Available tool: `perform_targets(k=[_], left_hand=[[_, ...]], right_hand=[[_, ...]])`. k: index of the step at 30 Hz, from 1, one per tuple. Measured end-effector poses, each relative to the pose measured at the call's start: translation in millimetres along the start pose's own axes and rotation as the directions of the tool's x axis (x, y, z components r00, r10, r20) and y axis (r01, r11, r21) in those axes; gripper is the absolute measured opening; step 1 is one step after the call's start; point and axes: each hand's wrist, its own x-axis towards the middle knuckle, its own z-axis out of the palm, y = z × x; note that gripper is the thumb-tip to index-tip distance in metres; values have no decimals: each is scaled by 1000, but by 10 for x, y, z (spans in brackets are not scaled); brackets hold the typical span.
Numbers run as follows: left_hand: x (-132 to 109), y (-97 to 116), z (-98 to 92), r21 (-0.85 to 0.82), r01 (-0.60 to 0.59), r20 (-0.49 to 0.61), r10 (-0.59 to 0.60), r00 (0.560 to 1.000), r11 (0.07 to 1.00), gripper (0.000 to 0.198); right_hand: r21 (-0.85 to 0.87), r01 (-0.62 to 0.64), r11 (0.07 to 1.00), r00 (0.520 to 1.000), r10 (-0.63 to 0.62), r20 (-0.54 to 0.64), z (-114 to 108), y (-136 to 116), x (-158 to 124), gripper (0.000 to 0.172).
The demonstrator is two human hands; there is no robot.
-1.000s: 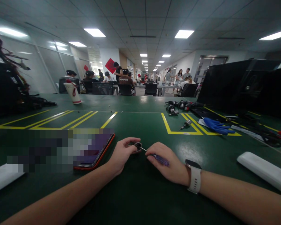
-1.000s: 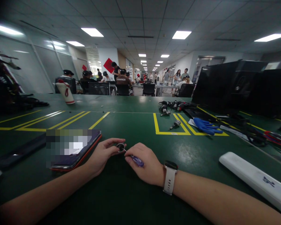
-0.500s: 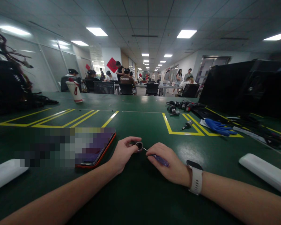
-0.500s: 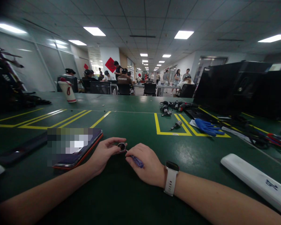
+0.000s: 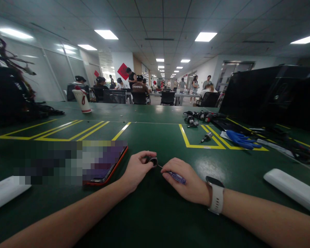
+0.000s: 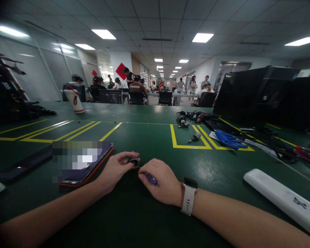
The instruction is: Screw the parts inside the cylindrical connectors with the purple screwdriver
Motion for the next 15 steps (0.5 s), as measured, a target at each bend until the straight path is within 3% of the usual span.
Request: perform_targets(k=[15], left_hand=[[32, -6, -16, -27, 45, -5, -45, 999, 999, 26]], right_hand=[[-50, 30, 998, 999, -29, 30, 10, -3, 16, 14]])
